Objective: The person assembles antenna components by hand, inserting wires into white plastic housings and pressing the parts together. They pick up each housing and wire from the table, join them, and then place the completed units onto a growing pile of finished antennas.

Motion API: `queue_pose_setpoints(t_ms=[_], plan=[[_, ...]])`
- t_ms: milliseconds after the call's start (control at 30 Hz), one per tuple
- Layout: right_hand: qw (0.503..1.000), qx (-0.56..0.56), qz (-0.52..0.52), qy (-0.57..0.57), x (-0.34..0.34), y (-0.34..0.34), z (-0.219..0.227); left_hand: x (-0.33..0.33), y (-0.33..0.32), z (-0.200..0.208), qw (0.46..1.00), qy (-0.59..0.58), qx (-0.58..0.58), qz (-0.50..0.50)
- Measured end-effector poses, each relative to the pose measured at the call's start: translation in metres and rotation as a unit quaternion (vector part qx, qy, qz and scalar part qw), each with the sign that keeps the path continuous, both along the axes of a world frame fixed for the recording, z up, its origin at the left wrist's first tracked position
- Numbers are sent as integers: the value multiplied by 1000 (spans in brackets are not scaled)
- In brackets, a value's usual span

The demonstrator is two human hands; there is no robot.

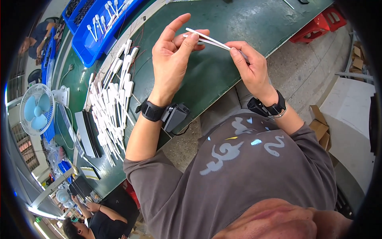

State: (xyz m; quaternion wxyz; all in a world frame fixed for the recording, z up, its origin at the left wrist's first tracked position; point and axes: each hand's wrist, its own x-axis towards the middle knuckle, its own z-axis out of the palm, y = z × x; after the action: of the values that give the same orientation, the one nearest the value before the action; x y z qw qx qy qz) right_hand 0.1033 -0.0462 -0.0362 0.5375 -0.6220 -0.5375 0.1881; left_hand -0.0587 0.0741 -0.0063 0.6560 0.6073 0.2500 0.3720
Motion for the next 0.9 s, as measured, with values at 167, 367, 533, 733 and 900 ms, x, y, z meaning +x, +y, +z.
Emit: queue_pose_setpoints(t_ms=[167, 367, 533, 733, 900], plan=[[1000, -6, 4, 6, 1, 0, -2, 2, -2, 4, 1000, -18, -17, -10], [1000, 25, -3, -10, 2, 1, -5, 2, -3, 9, 1000, -12, -1, -15], [998, 53, -18, -13, 2, -2, -12, 3, -4, 5, 1000, -13, -11, -26], [999, 44, -24, -4, 1, -5, -11, 5, -11, 1, 996, -38, -83, -3], [998, 50, -30, -9, 1, -3, -13, 1, -4, 3, 995, -2, -99, 1]])
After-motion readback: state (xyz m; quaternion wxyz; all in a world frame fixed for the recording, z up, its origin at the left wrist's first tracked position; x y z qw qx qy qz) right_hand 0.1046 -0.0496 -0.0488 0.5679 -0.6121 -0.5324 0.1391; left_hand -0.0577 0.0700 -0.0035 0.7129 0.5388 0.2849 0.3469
